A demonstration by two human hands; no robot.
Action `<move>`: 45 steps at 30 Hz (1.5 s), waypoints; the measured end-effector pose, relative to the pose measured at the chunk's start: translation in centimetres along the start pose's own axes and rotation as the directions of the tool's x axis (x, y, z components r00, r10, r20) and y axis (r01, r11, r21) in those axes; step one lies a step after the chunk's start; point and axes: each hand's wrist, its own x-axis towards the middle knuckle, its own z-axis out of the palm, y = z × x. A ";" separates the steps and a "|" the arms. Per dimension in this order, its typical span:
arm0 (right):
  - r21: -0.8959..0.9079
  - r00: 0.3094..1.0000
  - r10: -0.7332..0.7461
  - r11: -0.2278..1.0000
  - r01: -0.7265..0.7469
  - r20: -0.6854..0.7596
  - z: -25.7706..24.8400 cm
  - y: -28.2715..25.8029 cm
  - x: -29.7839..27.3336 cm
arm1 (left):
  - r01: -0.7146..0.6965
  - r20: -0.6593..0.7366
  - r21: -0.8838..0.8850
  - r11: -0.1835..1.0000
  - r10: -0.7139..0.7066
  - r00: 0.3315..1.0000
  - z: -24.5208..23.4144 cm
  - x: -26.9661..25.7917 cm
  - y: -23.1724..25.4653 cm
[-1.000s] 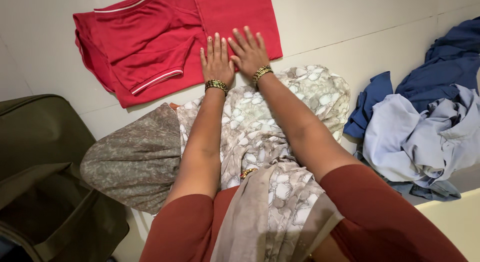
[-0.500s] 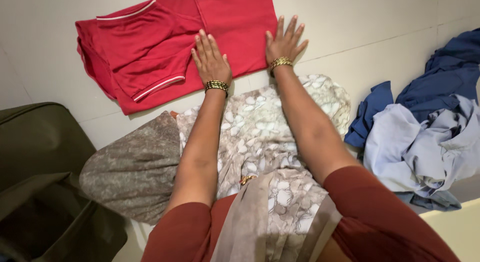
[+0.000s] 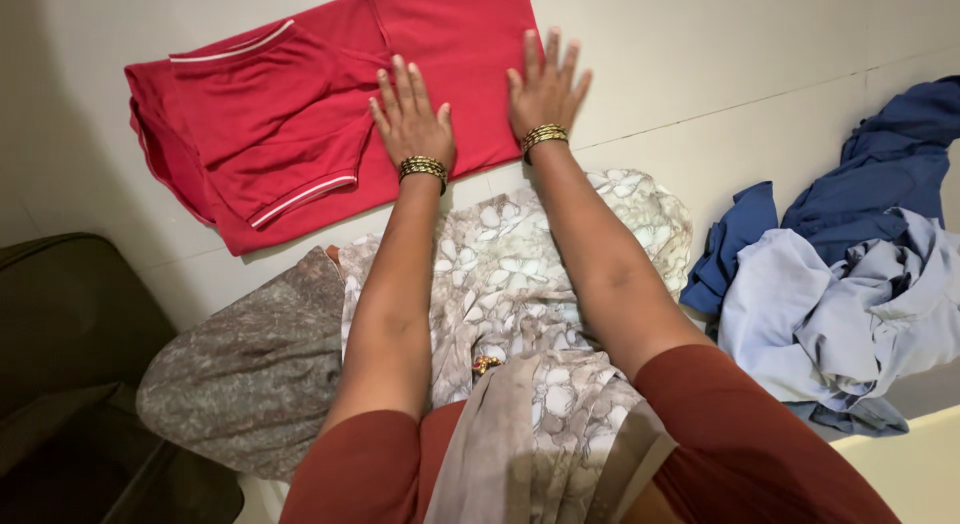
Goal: The person sits on the floor and folds a red shirt. They spread the garment out, smooth it with their hands, fold the sleeves and sides, and then button the collar.
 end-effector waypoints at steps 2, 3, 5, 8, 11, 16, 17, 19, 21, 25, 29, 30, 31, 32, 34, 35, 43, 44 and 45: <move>-0.011 0.993 0.114 0.993 -0.114 0.010 0.2 0.3 0.8 | 0.039 -0.011 0.042 0.998 -0.039 0.999 0.4 0.9 -0.1; -0.029 0.990 0.142 0.989 -0.142 0.018 0.6 0.2 1.4 | 0.064 -0.014 0.064 0.996 -0.063 0.998 1.0 1.2 -0.5; 0.058 0.999 -0.001 0.998 0.004 -0.043 2.2 -0.7 2.2 | -0.071 -0.079 0.031 0.997 0.074 0.994 2.9 3.5 -0.4; 0.340 0.916 -0.378 0.850 0.402 -0.135 4.1 -4.4 4.1 | -0.240 -0.225 0.026 0.970 0.240 0.944 5.5 7.8 -0.3; 0.382 0.865 -0.502 0.796 0.469 -0.015 3.4 -7.9 5.4 | -0.256 -0.196 0.092 0.962 0.270 0.943 5.1 10.7 -1.8; 0.087 0.861 -0.498 0.858 0.507 -0.104 0.8 -9.4 8.1 | -0.156 0.136 0.046 0.987 0.148 0.980 -2.0 10.4 -1.8; 0.073 0.894 -0.447 0.891 0.449 -0.038 0.5 -8.9 8.8 | -0.143 0.125 0.023 0.989 0.139 0.982 -2.8 10.0 -1.7; 0.043 0.947 -0.317 0.948 0.315 0.045 0.4 -7.6 9.7 | -0.129 0.099 -0.005 0.992 0.129 0.987 -3.5 9.2 -1.9; 0.016 0.978 -0.207 0.978 0.206 0.037 0.7 -5.7 10.3 | -0.120 0.062 -0.010 0.993 0.120 0.991 -3.3 8.9 -2.4; 0.023 0.998 -0.046 0.999 0.047 -0.044 1.8 -0.3 9.3 | -0.093 0.030 0.060 0.994 0.092 0.995 -1.2 8.1 -3.6; 0.042 0.999 0.032 0.999 -0.033 0.005 -0.7 2.8 4.2 | -0.101 0.057 0.078 0.992 0.097 0.994 -0.2 4.7 -5.0; 0.039 0.991 0.101 0.994 -0.105 0.086 -1.6 2.4 3.5 | -0.111 0.066 0.088 0.990 0.106 0.992 0.0 3.3 -5.3; 0.085 0.992 0.103 0.990 -0.109 0.072 -2.1 1.6 2.6 | -0.111 0.068 0.102 0.989 0.104 0.992 0.0 1.6 -6.1; 0.132 0.993 0.106 0.985 -0.113 0.058 -2.5 1.0 1.8 | -0.110 0.070 0.116 0.987 0.102 0.992 -0.1 0.0 -7.2; 0.270 0.987 0.142 0.950 -0.157 0.073 -2.9 0.3 0.9 | -0.069 0.094 0.123 0.990 0.058 0.994 -1.6 -1.6 -9.1; 0.351 0.980 0.170 0.915 -0.198 0.107 -2.6 0.3 0.4 | -0.025 0.119 0.111 0.993 0.012 0.993 -2.5 -2.3 -9.8; 0.898 0.956 0.007 0.340 -0.279 0.294 2.3 5.9 3.3 | 0.363 0.335 0.061 0.930 -0.362 0.870 -7.7 -7.5 -11.3; 0.900 0.972 0.017 0.373 -0.224 0.235 2.2 7.1 3.9 | 0.338 0.356 0.050 0.940 -0.333 0.873 -7.2 -7.4 -11.1; 0.896 0.983 0.035 0.407 -0.178 0.180 2.2 8.4 4.0 | 0.308 0.383 0.042 0.951 -0.300 0.874 -6.3 -7.3 -10.8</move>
